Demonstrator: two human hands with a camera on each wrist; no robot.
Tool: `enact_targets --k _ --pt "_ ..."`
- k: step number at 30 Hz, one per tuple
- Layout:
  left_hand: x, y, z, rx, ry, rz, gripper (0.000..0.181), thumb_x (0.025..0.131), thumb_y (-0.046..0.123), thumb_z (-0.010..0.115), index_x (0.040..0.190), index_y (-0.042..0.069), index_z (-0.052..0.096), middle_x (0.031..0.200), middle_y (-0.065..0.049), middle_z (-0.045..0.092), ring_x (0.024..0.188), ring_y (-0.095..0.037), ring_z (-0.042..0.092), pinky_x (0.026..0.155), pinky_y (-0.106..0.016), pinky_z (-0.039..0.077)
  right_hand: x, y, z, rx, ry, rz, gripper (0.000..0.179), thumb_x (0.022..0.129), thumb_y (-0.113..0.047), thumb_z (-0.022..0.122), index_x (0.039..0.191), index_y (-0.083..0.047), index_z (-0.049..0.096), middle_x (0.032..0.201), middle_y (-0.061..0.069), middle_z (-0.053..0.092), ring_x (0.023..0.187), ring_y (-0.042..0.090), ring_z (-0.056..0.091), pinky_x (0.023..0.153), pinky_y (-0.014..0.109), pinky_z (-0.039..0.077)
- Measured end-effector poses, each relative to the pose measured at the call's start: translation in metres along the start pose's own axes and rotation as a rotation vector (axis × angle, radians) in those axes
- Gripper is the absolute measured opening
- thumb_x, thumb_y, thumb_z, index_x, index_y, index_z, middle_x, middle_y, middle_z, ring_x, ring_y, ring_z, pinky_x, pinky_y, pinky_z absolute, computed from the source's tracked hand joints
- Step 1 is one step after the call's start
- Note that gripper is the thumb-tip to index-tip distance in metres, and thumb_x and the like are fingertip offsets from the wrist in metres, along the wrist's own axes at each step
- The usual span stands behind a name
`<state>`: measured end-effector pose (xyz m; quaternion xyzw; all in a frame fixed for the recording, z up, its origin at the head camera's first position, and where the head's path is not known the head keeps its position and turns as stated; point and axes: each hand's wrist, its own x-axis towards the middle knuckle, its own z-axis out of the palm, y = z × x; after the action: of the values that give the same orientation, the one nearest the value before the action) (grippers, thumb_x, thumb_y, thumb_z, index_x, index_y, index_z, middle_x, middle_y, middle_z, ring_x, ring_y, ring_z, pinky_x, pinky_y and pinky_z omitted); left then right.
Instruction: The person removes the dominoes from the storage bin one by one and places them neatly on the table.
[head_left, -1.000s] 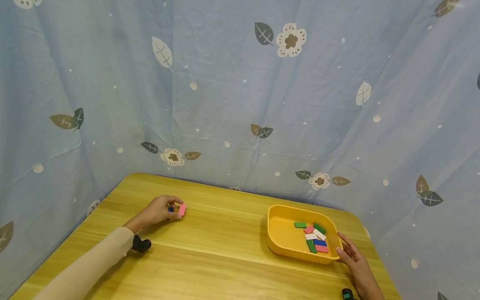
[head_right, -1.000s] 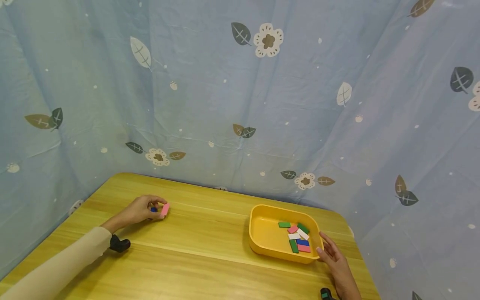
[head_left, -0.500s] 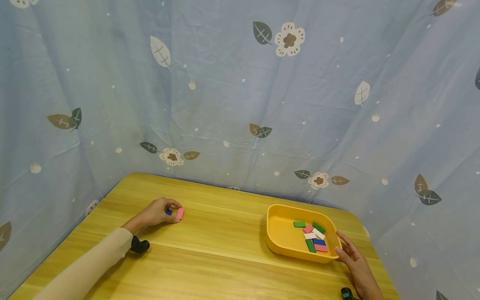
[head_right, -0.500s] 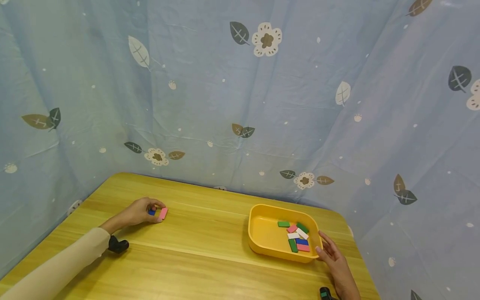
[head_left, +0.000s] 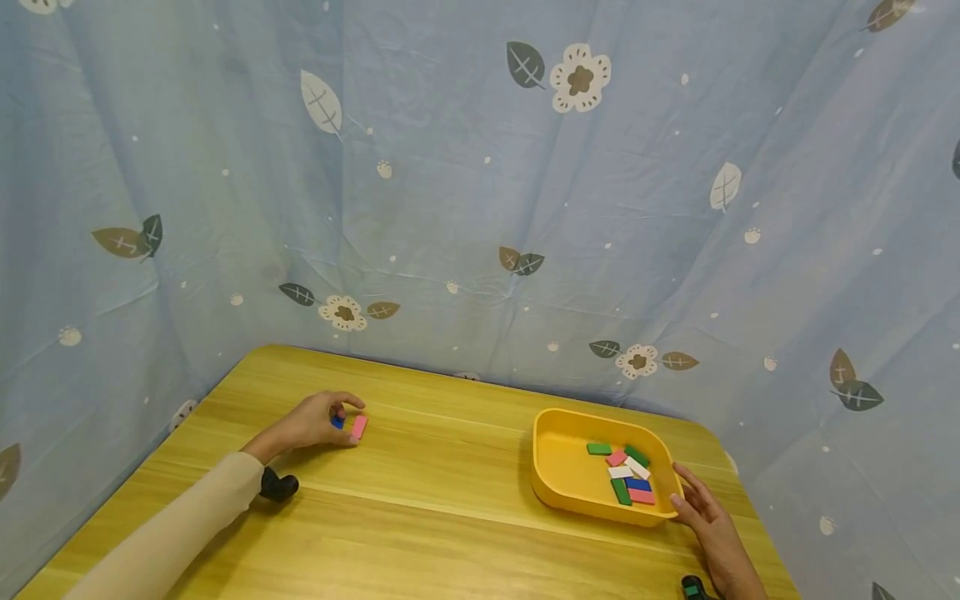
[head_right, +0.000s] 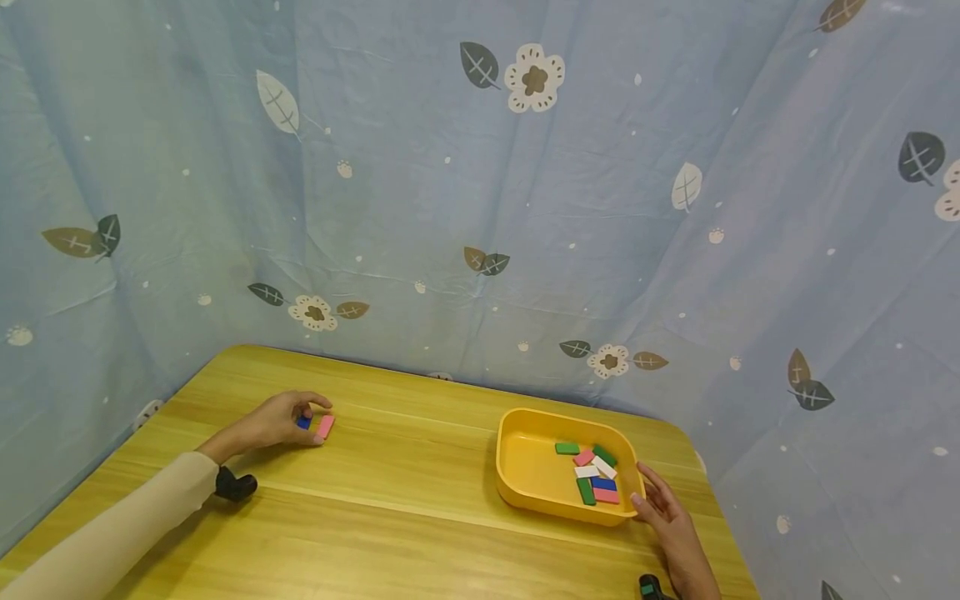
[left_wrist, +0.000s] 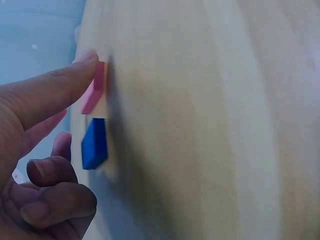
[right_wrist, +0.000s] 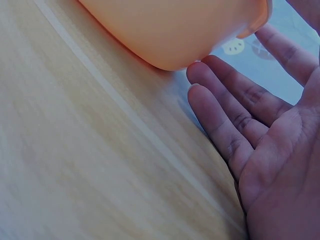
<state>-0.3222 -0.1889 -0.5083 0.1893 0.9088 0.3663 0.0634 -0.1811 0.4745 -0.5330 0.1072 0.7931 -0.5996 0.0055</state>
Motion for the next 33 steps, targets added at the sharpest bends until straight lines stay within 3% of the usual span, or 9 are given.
enact_targets --k 8,12,16,19,25,33 --pt "0.006 0.022 0.000 -0.093 -0.051 0.049 0.052 0.078 0.021 0.081 0.125 0.010 0.060 0.099 -0.015 0.058 0.082 -0.026 0.054 0.062 -0.034 0.047 0.000 0.000 0.000 0.002 0.009 -0.007 0.064 0.096 -0.043 0.054 0.152 -0.032 0.024 0.150 0.015 0.026 0.102 -0.005 0.053 0.085 0.035 0.051" --pt "0.014 0.033 0.007 -0.070 -0.064 0.109 0.046 0.081 0.023 0.078 0.122 0.010 0.062 0.100 -0.016 0.059 0.080 -0.023 0.055 0.062 -0.031 0.048 0.000 0.001 0.001 0.000 0.007 -0.019 0.063 0.096 -0.042 0.054 0.151 -0.031 0.026 0.147 0.013 0.031 0.103 -0.002 0.054 0.084 0.034 0.051" --pt "0.022 0.049 0.014 -0.063 -0.078 0.136 0.038 0.085 0.031 0.073 0.118 0.017 0.063 0.102 -0.013 0.059 0.056 -0.022 0.053 0.050 -0.031 0.048 0.001 0.000 0.001 -0.009 0.014 -0.021 0.062 0.096 -0.041 0.054 0.151 -0.030 0.027 0.146 0.014 0.031 0.102 -0.003 0.054 0.083 0.031 0.051" --pt "0.030 0.063 0.019 -0.055 -0.073 0.153 0.031 0.089 0.036 0.068 0.116 0.022 0.063 0.099 -0.006 0.059 0.047 -0.017 0.048 0.046 -0.030 0.046 0.002 -0.002 0.001 -0.016 0.025 -0.017 0.063 0.096 -0.042 0.055 0.151 -0.029 0.027 0.147 0.016 0.031 0.101 -0.004 0.054 0.082 0.030 0.051" --pt "0.047 0.090 0.035 -0.040 -0.064 0.231 0.022 0.093 0.031 0.063 0.113 0.022 0.064 0.095 0.003 0.061 0.081 -0.018 0.056 0.065 -0.031 0.047 0.002 -0.001 0.000 -0.015 0.023 -0.025 0.062 0.096 -0.041 0.055 0.151 -0.030 0.028 0.146 0.014 0.033 0.102 -0.004 0.054 0.082 0.031 0.052" --pt "0.067 0.122 0.062 -0.039 -0.103 0.328 0.018 0.094 0.030 0.062 0.110 0.022 0.066 0.096 0.005 0.064 0.085 -0.015 0.059 0.069 -0.031 0.048 0.001 0.002 0.000 -0.010 0.008 -0.039 0.060 0.097 -0.039 0.053 0.151 -0.030 0.027 0.145 0.011 0.033 0.104 -0.003 0.053 0.082 0.031 0.051"
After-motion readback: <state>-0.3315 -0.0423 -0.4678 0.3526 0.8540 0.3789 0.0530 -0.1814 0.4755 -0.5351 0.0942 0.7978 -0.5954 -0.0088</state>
